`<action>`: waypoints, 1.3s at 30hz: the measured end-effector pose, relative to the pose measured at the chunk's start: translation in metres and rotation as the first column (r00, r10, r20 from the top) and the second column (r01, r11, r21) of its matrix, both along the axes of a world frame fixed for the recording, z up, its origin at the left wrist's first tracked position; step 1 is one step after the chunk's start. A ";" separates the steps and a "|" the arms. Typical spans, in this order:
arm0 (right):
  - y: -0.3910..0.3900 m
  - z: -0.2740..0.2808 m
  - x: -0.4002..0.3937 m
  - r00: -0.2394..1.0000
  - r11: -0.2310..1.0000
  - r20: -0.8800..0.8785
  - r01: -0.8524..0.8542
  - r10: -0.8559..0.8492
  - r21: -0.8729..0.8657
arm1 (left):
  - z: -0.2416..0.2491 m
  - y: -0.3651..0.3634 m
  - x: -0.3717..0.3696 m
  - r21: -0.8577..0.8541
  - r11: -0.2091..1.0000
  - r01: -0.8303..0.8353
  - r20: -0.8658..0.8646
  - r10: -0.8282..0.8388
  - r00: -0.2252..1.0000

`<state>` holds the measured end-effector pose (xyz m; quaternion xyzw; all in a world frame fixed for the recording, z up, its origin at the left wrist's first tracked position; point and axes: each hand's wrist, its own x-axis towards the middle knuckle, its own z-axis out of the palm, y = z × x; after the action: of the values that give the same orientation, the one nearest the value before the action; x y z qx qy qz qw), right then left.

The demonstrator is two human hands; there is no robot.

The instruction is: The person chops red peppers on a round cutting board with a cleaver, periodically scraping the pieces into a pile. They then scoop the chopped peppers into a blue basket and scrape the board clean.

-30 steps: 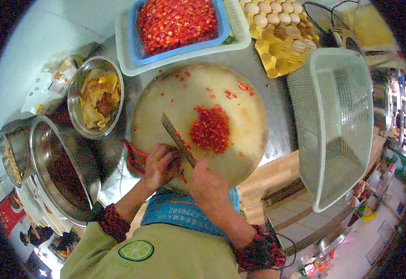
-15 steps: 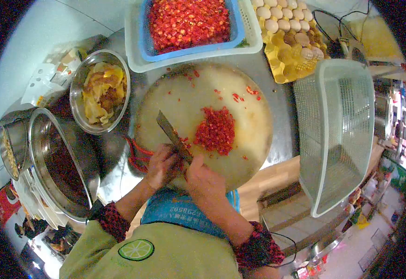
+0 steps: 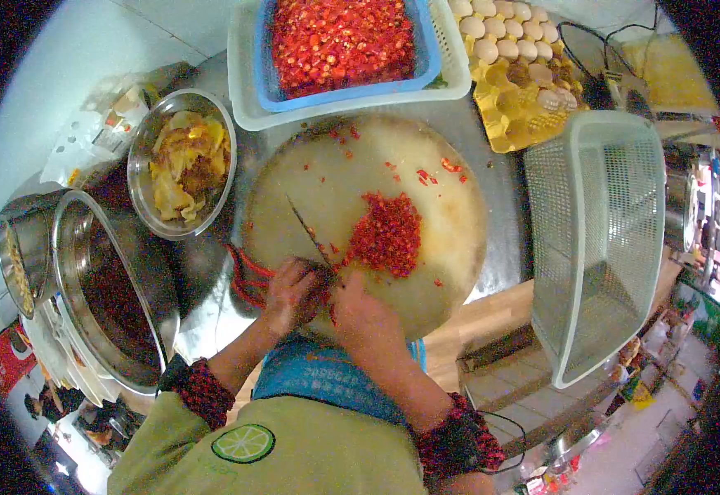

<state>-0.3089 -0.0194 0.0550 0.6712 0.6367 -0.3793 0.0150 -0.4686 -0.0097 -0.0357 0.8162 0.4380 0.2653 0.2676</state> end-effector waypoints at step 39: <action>0.001 -0.023 0.047 0.974 0.970 -0.017 0.228 -0.228 0.087 | 0.007 -0.055 -0.015 -0.098 0.923 -0.372 -0.222 0.344 0.912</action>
<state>-0.2620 -0.0181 0.0316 0.7386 0.5717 -0.3522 -0.0604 -0.4840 -0.0649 -0.0283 0.7239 0.6225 0.1953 0.2244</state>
